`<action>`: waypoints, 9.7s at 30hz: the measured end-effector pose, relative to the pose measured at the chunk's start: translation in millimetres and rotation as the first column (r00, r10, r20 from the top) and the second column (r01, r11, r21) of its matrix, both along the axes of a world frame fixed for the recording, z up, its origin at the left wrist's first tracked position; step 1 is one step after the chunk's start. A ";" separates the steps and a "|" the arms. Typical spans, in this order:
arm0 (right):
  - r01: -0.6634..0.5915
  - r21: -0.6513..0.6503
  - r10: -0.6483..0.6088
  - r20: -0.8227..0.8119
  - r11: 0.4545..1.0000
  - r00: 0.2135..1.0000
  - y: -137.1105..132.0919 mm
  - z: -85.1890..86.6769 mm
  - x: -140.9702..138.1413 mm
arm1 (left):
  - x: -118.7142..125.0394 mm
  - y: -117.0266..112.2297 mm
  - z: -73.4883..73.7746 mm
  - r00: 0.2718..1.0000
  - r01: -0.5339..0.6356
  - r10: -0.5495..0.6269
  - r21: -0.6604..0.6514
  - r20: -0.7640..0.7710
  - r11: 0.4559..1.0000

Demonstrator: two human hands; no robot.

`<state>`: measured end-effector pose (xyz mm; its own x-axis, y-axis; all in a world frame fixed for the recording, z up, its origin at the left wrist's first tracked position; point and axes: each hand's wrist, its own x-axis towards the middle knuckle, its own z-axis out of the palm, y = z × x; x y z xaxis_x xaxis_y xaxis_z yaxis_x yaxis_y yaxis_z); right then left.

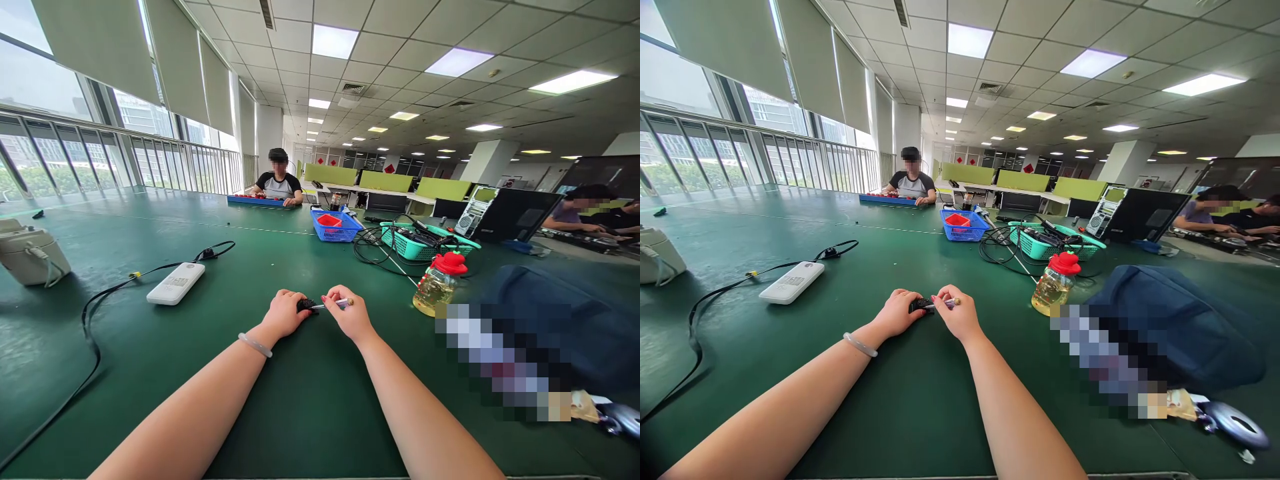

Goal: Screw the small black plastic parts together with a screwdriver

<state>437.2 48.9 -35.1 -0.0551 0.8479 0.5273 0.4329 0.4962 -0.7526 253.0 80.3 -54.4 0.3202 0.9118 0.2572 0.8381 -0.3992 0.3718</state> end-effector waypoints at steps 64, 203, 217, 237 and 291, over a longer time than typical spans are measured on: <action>-0.218 -0.292 -0.001 -0.599 0.931 0.800 30.0 -28.3 19.1 | -3.0 4.0 -4.4 1.000 -0.009 0.009 -0.022 -0.012 1.000; -0.147 -0.294 -0.143 -0.769 0.944 0.623 26.6 -19.9 21.5 | 4.2 -15.4 13.3 0.943 0.320 -0.325 0.085 0.064 0.944; 0.021 -0.061 -0.049 -0.497 0.998 0.866 12.2 -3.7 8.8 | -6.9 -12.0 7.3 0.978 0.205 -0.201 -0.061 0.061 0.977; 0.111 0.027 -0.106 -0.124 0.994 0.987 -4.5 7.9 -4.4 | -7.9 -2.9 3.6 0.996 0.083 -0.085 -0.046 -0.038 0.995; 0.130 0.015 -0.116 -0.365 0.991 0.924 10.4 -2.2 0.2 | 2.3 -15.8 10.6 0.981 0.171 -0.184 0.168 0.064 0.971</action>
